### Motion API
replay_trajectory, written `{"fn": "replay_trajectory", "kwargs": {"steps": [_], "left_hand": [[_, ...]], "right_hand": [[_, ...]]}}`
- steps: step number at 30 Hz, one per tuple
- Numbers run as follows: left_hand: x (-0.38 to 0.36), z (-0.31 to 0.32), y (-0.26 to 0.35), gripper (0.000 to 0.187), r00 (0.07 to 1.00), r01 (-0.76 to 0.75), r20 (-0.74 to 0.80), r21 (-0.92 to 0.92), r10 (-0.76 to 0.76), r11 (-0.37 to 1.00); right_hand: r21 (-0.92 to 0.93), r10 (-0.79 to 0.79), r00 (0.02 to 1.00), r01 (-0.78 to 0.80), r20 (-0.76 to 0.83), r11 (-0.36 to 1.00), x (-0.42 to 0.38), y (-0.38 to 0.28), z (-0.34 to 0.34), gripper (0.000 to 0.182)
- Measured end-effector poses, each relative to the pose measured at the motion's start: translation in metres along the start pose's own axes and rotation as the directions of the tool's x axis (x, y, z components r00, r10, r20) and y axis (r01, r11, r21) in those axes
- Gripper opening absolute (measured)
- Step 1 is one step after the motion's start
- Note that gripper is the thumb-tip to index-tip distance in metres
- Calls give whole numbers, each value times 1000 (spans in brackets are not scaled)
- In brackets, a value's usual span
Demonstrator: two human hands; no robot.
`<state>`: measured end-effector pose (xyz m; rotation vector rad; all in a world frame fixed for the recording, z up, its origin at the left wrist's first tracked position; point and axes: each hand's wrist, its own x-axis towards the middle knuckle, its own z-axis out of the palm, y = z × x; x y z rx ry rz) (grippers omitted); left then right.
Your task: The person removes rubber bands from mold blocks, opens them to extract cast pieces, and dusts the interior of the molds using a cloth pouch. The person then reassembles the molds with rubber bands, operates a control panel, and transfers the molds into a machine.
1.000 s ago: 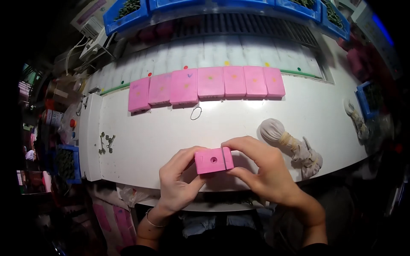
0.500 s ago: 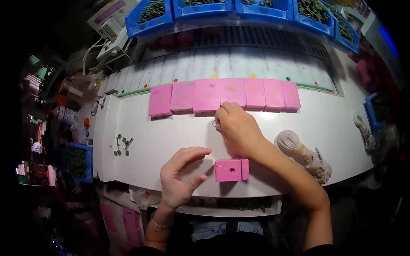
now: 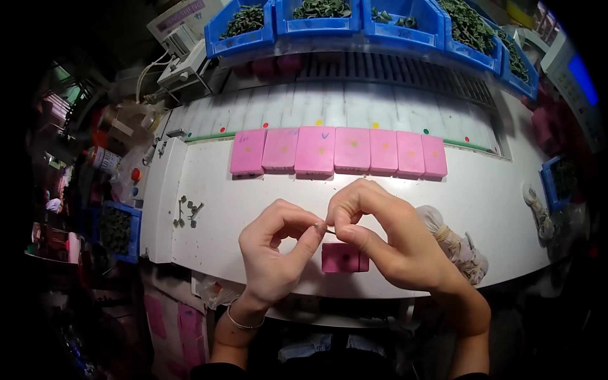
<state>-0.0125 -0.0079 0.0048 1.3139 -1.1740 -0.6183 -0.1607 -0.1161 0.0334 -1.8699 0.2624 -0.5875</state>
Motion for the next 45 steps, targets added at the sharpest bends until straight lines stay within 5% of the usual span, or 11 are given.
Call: {"fn": "replay_trajectory", "kwargs": {"steps": [2, 8, 12, 16, 21, 24, 28, 32, 36, 38, 45], "left_hand": [[-1, 3, 1, 6, 999, 48, 11, -72, -48, 996], [-4, 9, 25, 3, 938, 347, 116, -318, -327, 882], [-18, 16, 33, 9, 897, 399, 298, -228, -326, 888], [-37, 10, 30, 13, 806, 461, 395, 50, -441, 886], [-73, 29, -5, 36, 987, 133, 34, 394, -159, 910], [-66, 42, -11, 45, 959, 114, -282, 258, -38, 959], [-62, 26, -33, 53, 986, 103, -162, 351, -48, 931], [-50, 16, -25, 45, 862, 387, -135, -451, -489, 805], [-50, 18, -22, 45, 906, 337, 13, -626, -422, 703], [-46, 20, -10, 44, 896, 436, 154, -476, -416, 764], [-34, 15, 4, 36, 971, 111, 188, 183, -146, 977]], "right_hand": [[355, 284, 958, -279, 39, 892, -6, -19, 0, 4], [652, 90, 993, -16, -80, 758, -15, -30, 7, 26], [-251, -257, 954, 213, -156, 944, -21, -14, 14, 51], [120, -43, 921, 96, -387, 988, -39, 8, 9, 27], [142, 324, 914, -297, -245, 944, -53, 25, 4, 13], [253, 416, 905, -384, -87, 888, -58, 24, 9, 18], [333, 396, 913, -343, -103, 878, -57, 22, 17, 23], [333, 378, 885, -282, -272, 900, -63, 33, 20, 38], [521, 471, 852, -301, -230, 799, -68, 29, 31, 49], [581, 470, 855, -271, -221, 767, -65, 24, 32, 50], [326, 331, 914, -246, -235, 913, -58, 20, 5, 42]]}}
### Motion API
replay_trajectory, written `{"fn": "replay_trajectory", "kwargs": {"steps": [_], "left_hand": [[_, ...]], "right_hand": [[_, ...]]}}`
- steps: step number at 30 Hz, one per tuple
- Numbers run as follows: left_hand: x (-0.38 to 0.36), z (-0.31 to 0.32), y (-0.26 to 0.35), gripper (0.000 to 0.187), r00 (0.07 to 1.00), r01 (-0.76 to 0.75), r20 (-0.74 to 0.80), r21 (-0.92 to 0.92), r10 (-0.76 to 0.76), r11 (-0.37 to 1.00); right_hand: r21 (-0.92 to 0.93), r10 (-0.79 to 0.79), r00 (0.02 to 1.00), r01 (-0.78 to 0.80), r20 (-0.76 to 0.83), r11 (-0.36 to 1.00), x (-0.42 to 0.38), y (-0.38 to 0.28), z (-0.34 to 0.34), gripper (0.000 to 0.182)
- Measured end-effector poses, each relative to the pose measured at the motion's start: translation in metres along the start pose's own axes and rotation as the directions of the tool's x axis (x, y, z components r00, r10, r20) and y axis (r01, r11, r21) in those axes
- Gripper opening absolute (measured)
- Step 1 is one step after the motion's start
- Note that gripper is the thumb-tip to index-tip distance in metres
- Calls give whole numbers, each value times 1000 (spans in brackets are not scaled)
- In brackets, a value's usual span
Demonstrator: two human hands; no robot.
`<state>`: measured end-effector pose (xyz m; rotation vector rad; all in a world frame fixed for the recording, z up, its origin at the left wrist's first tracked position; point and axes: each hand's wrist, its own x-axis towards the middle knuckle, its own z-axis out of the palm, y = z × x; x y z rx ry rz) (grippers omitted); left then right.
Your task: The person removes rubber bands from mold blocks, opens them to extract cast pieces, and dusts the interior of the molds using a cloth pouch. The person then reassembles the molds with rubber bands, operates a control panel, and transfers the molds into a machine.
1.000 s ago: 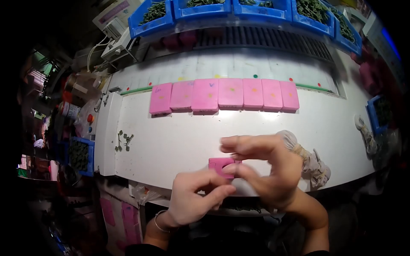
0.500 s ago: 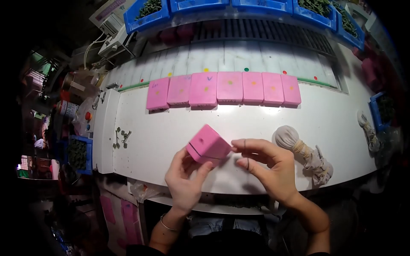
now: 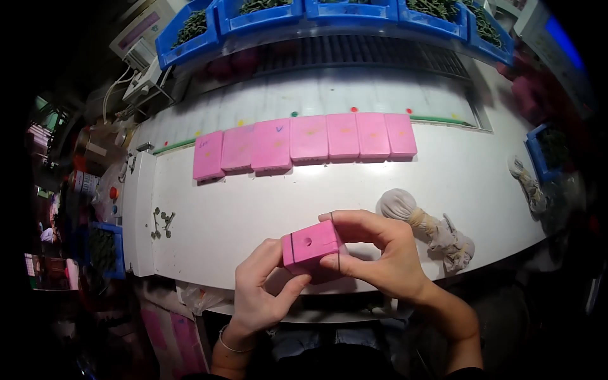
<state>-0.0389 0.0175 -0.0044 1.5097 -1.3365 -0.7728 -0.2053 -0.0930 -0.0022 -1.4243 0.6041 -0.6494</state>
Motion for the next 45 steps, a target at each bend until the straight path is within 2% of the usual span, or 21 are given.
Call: {"fn": "replay_trajectory", "kwargs": {"steps": [7, 10, 13, 16, 17, 19, 20, 21, 22, 23, 25, 26, 27, 28, 30, 32, 34, 36, 39, 41, 45], "left_hand": [[6, 1, 1, 46, 990, -120, 88, 124, 109, 985], [8, 6, 0, 47, 992, -109, 79, 96, 101, 989], [13, 11, -2, 47, 982, -188, 41, 91, 184, 978], [20, 15, -3, 42, 992, -119, -24, 46, 121, 992], [22, 15, -7, 44, 993, -115, -3, 19, 115, 993], [21, 23, -18, 41, 998, 51, -14, -336, -59, 940], [24, 24, -10, 43, 987, 150, 30, -523, -157, 839], [24, 24, -22, 43, 985, 162, 57, -611, -161, 775], [15, 20, -60, 48, 963, 266, 135, -584, -231, 767], [18, 28, -18, 27, 885, 319, 77, -819, -459, 477], [17, 22, -47, 41, 906, 306, 184, -907, -381, 288], [20, 23, -44, 41, 912, 304, 189, -907, -364, 291], [21, 25, -40, 39, 892, 331, 197, -898, -406, 290], [22, 27, -38, 39, 870, 356, 203, -889, -449, 289], [20, 24, -64, 41, 859, 412, 297, -885, -418, 218], [19, 22, -76, 43, 838, 469, 386, -870, -385, 150], [23, 21, -75, 47, 862, 455, 462, -886, -208, -84], [24, 22, -65, 48, 873, 409, 413, -910, -261, -70], [27, 21, -55, 57, 884, 350, 347, -936, -315, -48], [25, 22, -53, 64, 849, 280, 260, -960, -460, -26], [20, 25, -63, 72, 887, 286, 263, -958, -379, 3]], "right_hand": [[-308, -24, 992, 60, 120, 949, 2, -19, -16, 38], [-468, -31, 980, 122, 197, 875, 1, -30, -23, 39], [-544, -70, 972, 184, 223, 818, -1, -31, -28, 43], [-608, -52, 970, 190, 238, 771, -4, -37, -36, 47], [-607, -76, 974, 193, 214, 770, -5, -35, -38, 46], [-496, -129, 982, 183, 141, 849, -7, -43, -45, 44], [-544, -205, 976, 211, 72, 812, -6, -53, -57, 43], [-587, -281, 960, 236, 16, 774, -6, -64, -72, 42], [-679, -398, 915, 252, -65, 690, -2, -66, -94, 41], [-778, -416, 895, 145, -160, 611, -2, -74, -120, 43], [-934, -644, 722, -9, -254, 358, 8, -90, -176, 32], [-957, -717, 641, -110, -274, 268, 13, -91, -216, 31], [-934, -738, 574, -182, -354, 307, 15, -102, -242, 30], [-944, -818, 494, -281, -295, 172, 16, -104, -278, 29], [-914, -871, 389, -378, -301, 147, 17, -116, -324, 30], [-910, -896, 362, -402, -255, 97, 18, -124, -356, 28], [-909, -912, 347, -413, -220, 62, 19, -131, -368, 26], [-890, -902, 382, -456, -200, 4, 21, -133, -374, 25], [-856, -898, 366, -517, -244, 22, 27, -132, -375, 22], [-843, -907, 361, -538, -219, -10, 29, -128, -381, 22], [-839, -913, 370, -541, -173, -60, 30, -125, -385, 21]]}}
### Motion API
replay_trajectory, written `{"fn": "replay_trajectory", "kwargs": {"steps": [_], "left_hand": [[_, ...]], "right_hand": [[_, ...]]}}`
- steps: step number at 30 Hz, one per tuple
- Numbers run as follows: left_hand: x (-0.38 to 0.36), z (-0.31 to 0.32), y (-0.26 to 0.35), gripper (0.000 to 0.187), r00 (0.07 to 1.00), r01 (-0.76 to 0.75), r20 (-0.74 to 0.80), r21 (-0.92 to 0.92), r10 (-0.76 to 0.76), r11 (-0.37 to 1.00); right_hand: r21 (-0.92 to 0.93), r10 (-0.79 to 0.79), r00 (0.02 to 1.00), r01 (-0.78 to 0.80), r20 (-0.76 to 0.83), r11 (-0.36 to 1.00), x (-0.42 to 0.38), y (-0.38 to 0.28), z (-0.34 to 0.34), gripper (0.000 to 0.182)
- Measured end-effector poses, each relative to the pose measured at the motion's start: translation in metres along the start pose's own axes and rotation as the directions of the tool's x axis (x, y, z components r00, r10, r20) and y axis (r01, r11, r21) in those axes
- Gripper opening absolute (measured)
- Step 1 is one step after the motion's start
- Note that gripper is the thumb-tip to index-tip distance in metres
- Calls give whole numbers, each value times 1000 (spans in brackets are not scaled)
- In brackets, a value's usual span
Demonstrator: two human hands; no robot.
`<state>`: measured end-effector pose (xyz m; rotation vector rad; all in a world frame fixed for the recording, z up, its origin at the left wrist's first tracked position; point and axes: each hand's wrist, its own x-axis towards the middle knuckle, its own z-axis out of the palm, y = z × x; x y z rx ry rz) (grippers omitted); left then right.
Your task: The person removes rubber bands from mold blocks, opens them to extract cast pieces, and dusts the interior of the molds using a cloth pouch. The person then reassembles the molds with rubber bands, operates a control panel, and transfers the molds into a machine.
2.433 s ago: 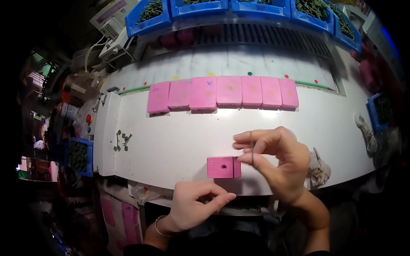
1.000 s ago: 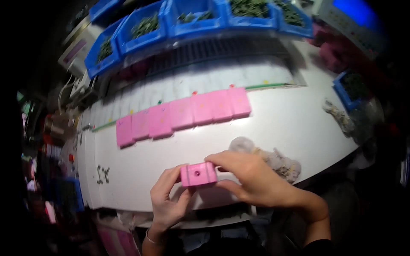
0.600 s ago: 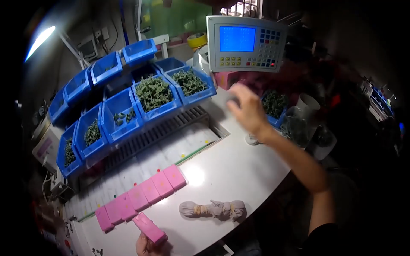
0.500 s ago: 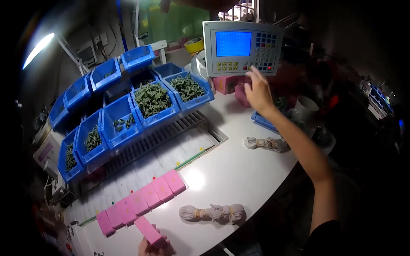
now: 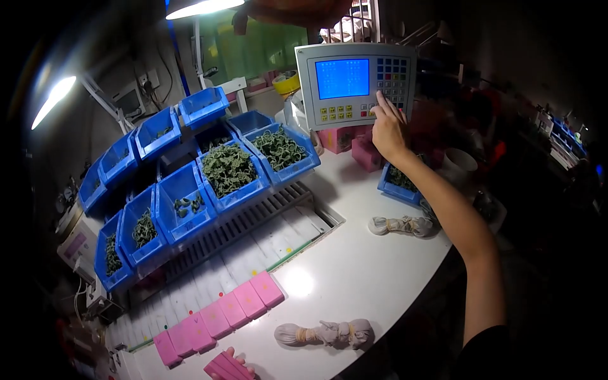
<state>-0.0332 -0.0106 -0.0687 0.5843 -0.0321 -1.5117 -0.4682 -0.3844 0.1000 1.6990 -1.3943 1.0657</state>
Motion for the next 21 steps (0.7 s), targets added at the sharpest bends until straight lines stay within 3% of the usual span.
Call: {"fn": "replay_trajectory", "kwargs": {"steps": [2, 7, 9, 21], "left_hand": [[-1, 2, 2, 72, 997, 14, -72, 181, 0, 983], [5, 0, 4, 68, 996, 39, -85, 123, -29, 992], [6, 0, 4, 66, 996, 43, -84, 105, -34, 994], [5, 5, 13, 62, 997, 27, -75, 132, -17, 991]], "right_hand": [[-3, -5, 1000, 5, -1, 1000, 0, 1, 0, 21], [32, -34, 997, 36, -74, 999, 3, 0, 2, 20], [-34, -63, 992, 59, -111, 998, 8, 2, 3, 17], [95, -19, 994, 30, -109, 995, 11, 6, -1, 17]]}}
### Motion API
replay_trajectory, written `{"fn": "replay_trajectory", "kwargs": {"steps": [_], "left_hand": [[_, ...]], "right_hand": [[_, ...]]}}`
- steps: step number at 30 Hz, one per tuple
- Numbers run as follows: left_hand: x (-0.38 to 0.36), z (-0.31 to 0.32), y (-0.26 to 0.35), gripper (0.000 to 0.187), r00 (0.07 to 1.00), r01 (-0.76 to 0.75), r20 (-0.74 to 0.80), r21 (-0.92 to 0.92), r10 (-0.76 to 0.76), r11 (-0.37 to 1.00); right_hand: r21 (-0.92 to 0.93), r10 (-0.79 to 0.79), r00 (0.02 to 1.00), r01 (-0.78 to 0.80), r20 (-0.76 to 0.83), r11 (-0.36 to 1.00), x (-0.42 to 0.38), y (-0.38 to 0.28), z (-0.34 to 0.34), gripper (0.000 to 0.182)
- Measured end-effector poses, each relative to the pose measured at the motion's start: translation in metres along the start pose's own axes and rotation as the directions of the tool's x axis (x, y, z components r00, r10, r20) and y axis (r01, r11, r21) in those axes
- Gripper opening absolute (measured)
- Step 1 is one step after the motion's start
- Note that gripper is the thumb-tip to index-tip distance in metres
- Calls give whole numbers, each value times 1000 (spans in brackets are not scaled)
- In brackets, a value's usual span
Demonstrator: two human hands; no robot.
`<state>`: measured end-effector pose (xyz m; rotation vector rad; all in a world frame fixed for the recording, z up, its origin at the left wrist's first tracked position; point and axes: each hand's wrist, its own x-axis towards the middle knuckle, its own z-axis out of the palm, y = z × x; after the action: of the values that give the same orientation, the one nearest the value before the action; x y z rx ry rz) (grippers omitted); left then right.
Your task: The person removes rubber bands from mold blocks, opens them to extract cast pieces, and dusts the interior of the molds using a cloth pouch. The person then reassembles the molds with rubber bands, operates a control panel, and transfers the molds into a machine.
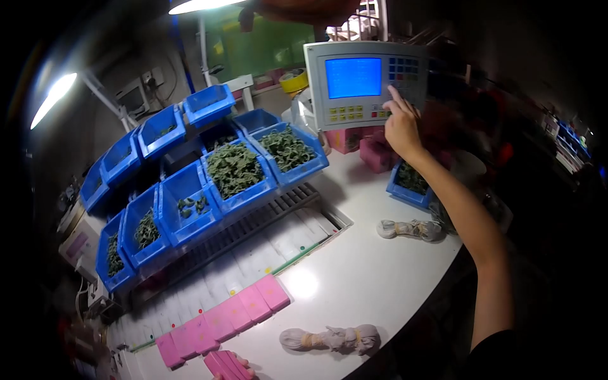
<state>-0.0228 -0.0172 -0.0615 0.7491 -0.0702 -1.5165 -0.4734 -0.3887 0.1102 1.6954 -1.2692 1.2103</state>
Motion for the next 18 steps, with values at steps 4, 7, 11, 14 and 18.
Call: {"fn": "replay_trajectory", "kwargs": {"steps": [4, 7, 11, 14, 18], "left_hand": [[-9, -8, 30, 62, 996, -66, -54, 145, 75, 987], [-12, -3, 67, 54, 957, -238, -62, 391, 284, 889], [-12, -2, 128, 52, 799, -411, -125, 601, 588, 685], [-6, -25, 188, 51, 680, -433, -137, 718, 721, 545], [25, -40, 260, 40, 522, -367, -147, 851, 840, 377]], "right_hand": [[60, 24, 999, -26, 39, 998, 0, -4, -2, 29], [-1, -20, 998, 20, 54, 1000, -4, 21, 8, 27], [169, -135, 982, 112, 132, 979, 1, 53, 29, 30], [-86, -114, 980, 129, 164, 988, 4, 17, 10, 24], [-19, -132, 961, 141, 242, 990, -10, -3, 20, 24]]}}
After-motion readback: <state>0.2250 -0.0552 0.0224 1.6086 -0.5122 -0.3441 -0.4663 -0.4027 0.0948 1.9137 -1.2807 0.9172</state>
